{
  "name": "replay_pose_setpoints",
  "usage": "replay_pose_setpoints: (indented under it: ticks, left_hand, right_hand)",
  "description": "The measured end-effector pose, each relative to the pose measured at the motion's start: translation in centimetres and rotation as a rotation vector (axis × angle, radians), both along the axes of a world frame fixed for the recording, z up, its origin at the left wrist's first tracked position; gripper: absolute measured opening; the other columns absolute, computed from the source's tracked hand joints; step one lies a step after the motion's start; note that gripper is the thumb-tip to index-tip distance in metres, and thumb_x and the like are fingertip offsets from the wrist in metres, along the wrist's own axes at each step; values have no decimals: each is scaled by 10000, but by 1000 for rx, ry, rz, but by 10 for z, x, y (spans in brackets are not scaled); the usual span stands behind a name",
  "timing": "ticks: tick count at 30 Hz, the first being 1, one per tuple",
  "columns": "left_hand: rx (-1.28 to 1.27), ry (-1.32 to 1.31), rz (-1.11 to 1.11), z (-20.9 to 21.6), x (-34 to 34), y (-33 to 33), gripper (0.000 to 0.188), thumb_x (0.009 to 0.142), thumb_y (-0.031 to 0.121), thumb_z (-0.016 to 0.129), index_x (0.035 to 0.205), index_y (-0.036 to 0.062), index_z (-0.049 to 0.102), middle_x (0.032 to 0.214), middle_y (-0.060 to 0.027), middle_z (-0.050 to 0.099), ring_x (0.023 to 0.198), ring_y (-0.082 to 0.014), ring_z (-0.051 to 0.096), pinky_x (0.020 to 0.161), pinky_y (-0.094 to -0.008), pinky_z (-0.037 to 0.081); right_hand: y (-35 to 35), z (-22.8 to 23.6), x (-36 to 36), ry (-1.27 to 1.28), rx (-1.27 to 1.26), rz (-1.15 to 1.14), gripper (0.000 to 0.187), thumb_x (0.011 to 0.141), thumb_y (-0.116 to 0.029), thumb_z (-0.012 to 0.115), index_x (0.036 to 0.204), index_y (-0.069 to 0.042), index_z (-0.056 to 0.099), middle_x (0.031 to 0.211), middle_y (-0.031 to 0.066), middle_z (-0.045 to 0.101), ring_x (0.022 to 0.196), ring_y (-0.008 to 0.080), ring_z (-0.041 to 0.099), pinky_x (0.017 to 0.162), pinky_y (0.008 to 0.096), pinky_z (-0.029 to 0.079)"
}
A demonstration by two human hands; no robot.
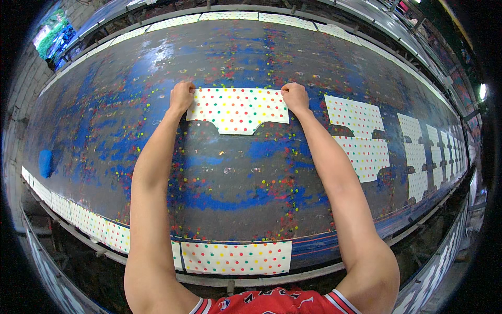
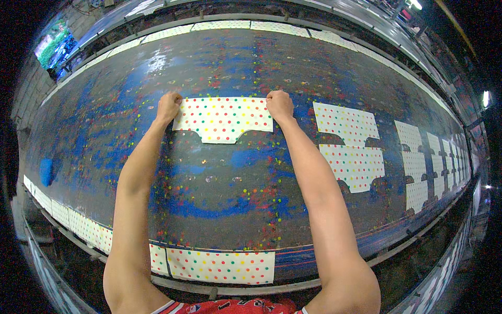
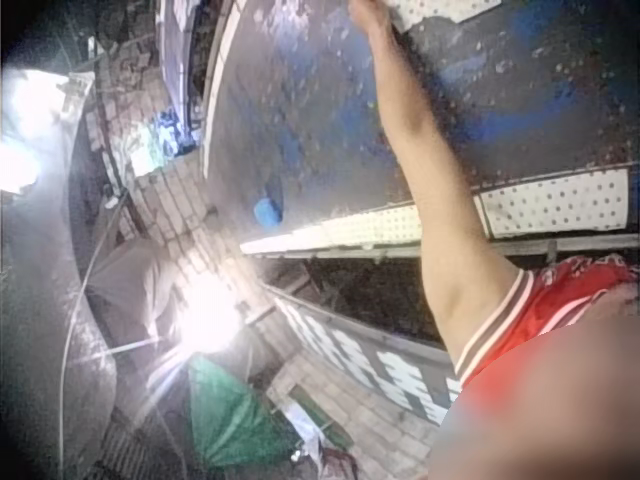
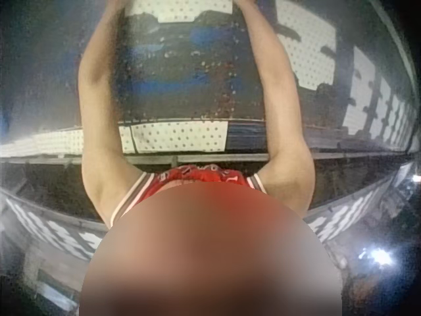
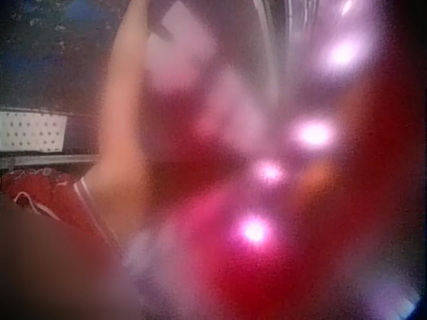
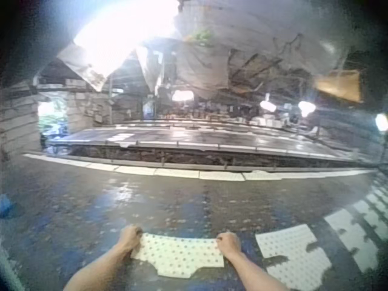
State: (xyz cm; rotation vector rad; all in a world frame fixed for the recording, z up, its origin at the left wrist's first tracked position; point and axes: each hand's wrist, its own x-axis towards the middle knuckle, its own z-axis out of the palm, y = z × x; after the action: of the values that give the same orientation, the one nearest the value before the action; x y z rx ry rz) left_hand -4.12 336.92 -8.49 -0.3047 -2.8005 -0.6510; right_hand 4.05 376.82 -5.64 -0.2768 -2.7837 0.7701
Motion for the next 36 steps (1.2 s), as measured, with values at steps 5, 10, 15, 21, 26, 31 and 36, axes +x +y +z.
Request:
replay_pose_setpoints:
  ticks: [5, 10, 15, 21, 26, 31, 36]
  left_hand:
    - [-104, 25, -23, 6, 1, 1, 148, 841, 102, 628, 957, 67, 715, 1018, -151, 671, 1015, -345, 634, 837, -487, 505]
    - [-6, -38, -7, 10, 19, 6, 131, 868, 79, 595, 980, 31, 644, 1012, -175, 669, 972, -364, 629, 814, -466, 495]
    - [372, -70, -92, 42, 71, 2, 59, 913, 50, 596, 956, 9, 592, 849, -131, 628, 802, -248, 604, 767, -371, 480]
    - [573, 61, -200, 94, 141, -3, 24, 943, -23, 583, 960, -6, 579, 841, -41, 600, 822, -117, 551, 765, -287, 473]
    - [783, 98, -229, 138, 204, 13, 44, 960, -24, 576, 988, 7, 591, 893, -25, 608, 852, -101, 546, 812, -262, 463]
    - [754, 188, -265, 181, 278, 64, 47, 980, 12, 576, 1022, 4, 597, 925, -21, 614, 884, -97, 551, 824, -251, 452]
    - [850, 279, -236, 179, 371, 138, 121, 984, 37, 583, 1100, 5, 599, 970, -30, 619, 912, -101, 551, 832, -248, 448]
  right_hand:
    - [2, -3, -9, -27, 30, 2, 159, 838, -194, 709, 927, -77, 767, 967, 150, 736, 928, 323, 699, 843, 440, 541]
    - [-3, -16, -14, 27, 223, -19, 146, 853, -162, 668, 908, -39, 725, 921, 178, 707, 914, 336, 685, 845, 458, 531]
    - [-4, 15, 9, 82, 5, 118, 138, 879, -124, 607, 956, -25, 664, 921, 209, 680, 971, 363, 665, 861, 494, 516]
    - [6, 76, 90, 216, -242, 236, 90, 914, -59, 604, 964, 15, 616, 840, 169, 667, 782, 274, 654, 724, 386, 495]
    - [49, 130, 163, 338, -332, 254, 80, 948, -69, 627, 939, 10, 618, 788, 76, 650, 724, 144, 591, 667, 325, 470]
    - [107, 173, 245, 397, -354, 319, 55, 911, -29, 690, 933, 6, 653, 803, 28, 655, 743, 89, 586, 679, 258, 485]
    - [165, 178, 351, 393, -412, 270, 93, 890, -67, 702, 939, 7, 675, 776, 50, 679, 709, 110, 618, 667, 291, 497]
